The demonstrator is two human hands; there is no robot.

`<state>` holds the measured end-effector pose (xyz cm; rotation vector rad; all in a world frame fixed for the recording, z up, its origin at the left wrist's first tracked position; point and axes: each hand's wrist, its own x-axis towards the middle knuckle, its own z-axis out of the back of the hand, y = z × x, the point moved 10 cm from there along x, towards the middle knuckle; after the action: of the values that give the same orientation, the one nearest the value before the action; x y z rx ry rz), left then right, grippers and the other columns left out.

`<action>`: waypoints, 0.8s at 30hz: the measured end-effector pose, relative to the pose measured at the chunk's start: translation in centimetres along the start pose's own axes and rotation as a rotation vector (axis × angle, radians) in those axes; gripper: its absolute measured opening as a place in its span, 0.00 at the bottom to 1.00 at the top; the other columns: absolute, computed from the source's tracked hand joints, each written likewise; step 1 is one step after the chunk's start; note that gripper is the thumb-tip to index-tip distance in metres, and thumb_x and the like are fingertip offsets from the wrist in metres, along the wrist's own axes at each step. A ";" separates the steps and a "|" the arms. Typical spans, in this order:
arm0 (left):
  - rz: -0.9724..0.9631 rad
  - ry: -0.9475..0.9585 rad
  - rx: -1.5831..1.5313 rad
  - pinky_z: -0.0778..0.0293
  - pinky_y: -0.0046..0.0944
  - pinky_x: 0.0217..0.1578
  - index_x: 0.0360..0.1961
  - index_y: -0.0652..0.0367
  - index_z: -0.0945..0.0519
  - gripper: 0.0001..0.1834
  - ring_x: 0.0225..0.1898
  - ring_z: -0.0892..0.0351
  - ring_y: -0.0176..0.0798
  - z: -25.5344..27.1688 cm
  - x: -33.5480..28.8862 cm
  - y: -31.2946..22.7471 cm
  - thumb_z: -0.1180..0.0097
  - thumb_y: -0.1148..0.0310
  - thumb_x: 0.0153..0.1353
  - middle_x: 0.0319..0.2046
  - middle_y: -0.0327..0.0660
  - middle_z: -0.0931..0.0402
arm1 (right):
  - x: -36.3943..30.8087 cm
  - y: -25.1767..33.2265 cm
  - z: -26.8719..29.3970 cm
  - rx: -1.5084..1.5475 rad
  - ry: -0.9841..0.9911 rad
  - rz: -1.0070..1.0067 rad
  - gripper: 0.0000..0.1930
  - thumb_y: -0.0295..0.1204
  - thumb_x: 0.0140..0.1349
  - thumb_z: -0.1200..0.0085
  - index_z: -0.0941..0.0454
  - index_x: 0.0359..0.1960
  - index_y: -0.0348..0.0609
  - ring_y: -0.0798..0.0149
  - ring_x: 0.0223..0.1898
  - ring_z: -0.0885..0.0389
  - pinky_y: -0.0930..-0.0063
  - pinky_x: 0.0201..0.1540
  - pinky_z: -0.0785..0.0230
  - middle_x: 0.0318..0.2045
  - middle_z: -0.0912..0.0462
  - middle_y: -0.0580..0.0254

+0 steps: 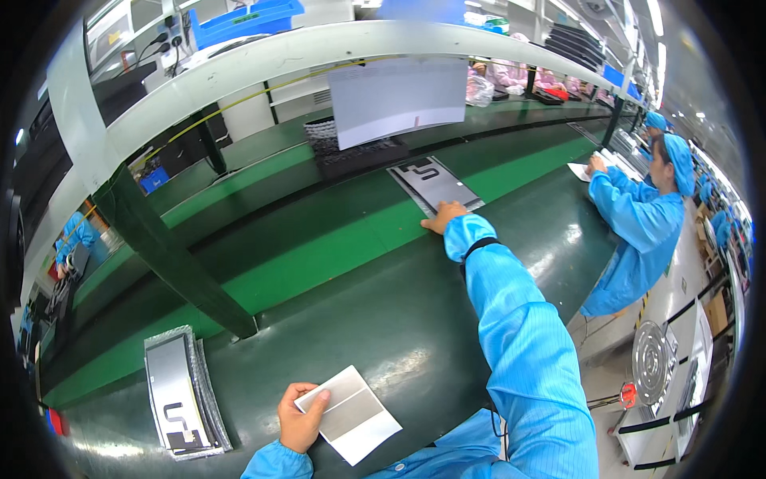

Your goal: Peeling and checking protective film liners from electronic display panels in a manufacturing environment.

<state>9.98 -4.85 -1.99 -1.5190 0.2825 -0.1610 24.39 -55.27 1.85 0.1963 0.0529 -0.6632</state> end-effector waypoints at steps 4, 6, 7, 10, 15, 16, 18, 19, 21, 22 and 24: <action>0.019 0.006 0.015 0.25 0.31 0.32 0.39 0.63 0.23 0.13 0.32 0.21 0.29 0.3 -0.1 0.1 0.32 0.69 0.58 0.31 0.40 0.19 | 1.6 1.1 0.1 -0.163 0.022 0.150 0.27 0.51 0.64 0.47 0.21 0.52 0.40 0.44 0.55 0.23 0.55 0.59 0.32 0.50 0.19 0.43; 0.016 0.010 0.021 0.25 0.31 0.32 0.39 0.63 0.23 0.13 0.32 0.21 0.29 0.3 0.1 0.3 0.32 0.69 0.59 0.31 0.40 0.19 | 2.1 1.0 0.0 -0.218 -0.021 0.185 0.24 0.48 0.64 0.48 0.19 0.49 0.39 0.44 0.53 0.21 0.55 0.57 0.31 0.48 0.18 0.44; 0.008 0.018 0.029 0.25 0.31 0.32 0.39 0.63 0.23 0.13 0.32 0.21 0.29 0.2 0.1 0.3 0.32 0.69 0.59 0.31 0.40 0.19 | 2.4 1.3 0.2 -0.269 -0.070 0.216 0.21 0.44 0.64 0.49 0.17 0.46 0.39 0.45 0.51 0.20 0.54 0.55 0.29 0.46 0.17 0.45; 0.004 0.015 0.023 0.25 0.31 0.32 0.40 0.63 0.22 0.13 0.32 0.21 0.29 0.4 0.1 0.1 0.32 0.68 0.59 0.30 0.40 0.19 | 0.8 4.3 0.4 -0.451 -0.037 0.344 0.17 0.39 0.62 0.48 0.16 0.41 0.39 0.45 0.46 0.17 0.54 0.51 0.26 0.42 0.15 0.47; 0.006 0.025 0.028 0.24 0.31 0.33 0.40 0.63 0.22 0.14 0.32 0.20 0.29 0.1 0.2 0.2 0.33 0.68 0.59 0.31 0.41 0.18 | 2.9 5.0 -1.4 -0.558 -0.017 0.412 0.14 0.35 0.60 0.48 0.15 0.40 0.40 0.46 0.44 0.16 0.55 0.49 0.24 0.41 0.15 0.47; 0.007 0.034 0.031 0.24 0.32 0.33 0.40 0.64 0.22 0.14 0.32 0.20 0.30 0.0 0.2 0.3 0.33 0.68 0.59 0.31 0.41 0.18 | 3.0 5.5 -1.6 -0.593 -0.016 0.424 0.13 0.34 0.59 0.48 0.15 0.39 0.40 0.46 0.44 0.16 0.56 0.49 0.24 0.41 0.15 0.47; 0.007 0.029 0.033 0.24 0.32 0.33 0.40 0.64 0.22 0.14 0.33 0.20 0.30 0.1 0.5 0.3 0.33 0.67 0.59 0.31 0.41 0.18 | 3.1 5.4 -1.2 -0.590 -0.079 0.417 0.13 0.34 0.58 0.46 0.15 0.40 0.42 0.47 0.45 0.16 0.57 0.48 0.24 0.42 0.15 0.49; 0.010 0.030 0.037 0.24 0.32 0.33 0.40 0.64 0.22 0.14 0.33 0.19 0.30 0.1 0.7 0.2 0.33 0.67 0.59 0.31 0.41 0.18 | 3.0 5.2 -0.7 -0.585 -0.139 0.405 0.13 0.34 0.58 0.45 0.15 0.41 0.43 0.49 0.46 0.16 0.58 0.48 0.23 0.43 0.14 0.52; 0.010 0.025 0.027 0.24 0.32 0.33 0.40 0.63 0.22 0.14 0.33 0.19 0.30 0.2 0.8 0.1 0.33 0.66 0.59 0.31 0.41 0.18 | 1.1 5.5 0.5 -0.445 -0.131 0.332 0.15 0.37 0.57 0.43 0.15 0.42 0.42 0.48 0.47 0.17 0.57 0.49 0.24 0.43 0.15 0.51; 0.012 0.028 0.023 0.24 0.32 0.33 0.40 0.63 0.22 0.14 0.33 0.19 0.30 0.3 0.6 0.1 0.33 0.66 0.59 0.31 0.41 0.18 | 0.2 5.5 1.5 -0.300 -0.117 0.250 0.18 0.40 0.56 0.42 0.16 0.43 0.41 0.48 0.48 0.17 0.57 0.51 0.25 0.44 0.15 0.50; 0.010 0.036 0.009 0.24 0.32 0.33 0.40 0.63 0.22 0.15 0.33 0.19 0.30 0.2 0.6 -0.2 0.33 0.66 0.59 0.31 0.41 0.18 | -0.5 4.8 2.5 -0.200 -0.064 0.161 0.22 0.43 0.54 0.39 0.17 0.45 0.39 0.46 0.50 0.19 0.56 0.53 0.27 0.46 0.16 0.48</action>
<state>10.59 -4.87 -1.80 -1.5064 0.3177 -0.1818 26.90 -51.80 5.14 -0.0134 0.0410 -0.4994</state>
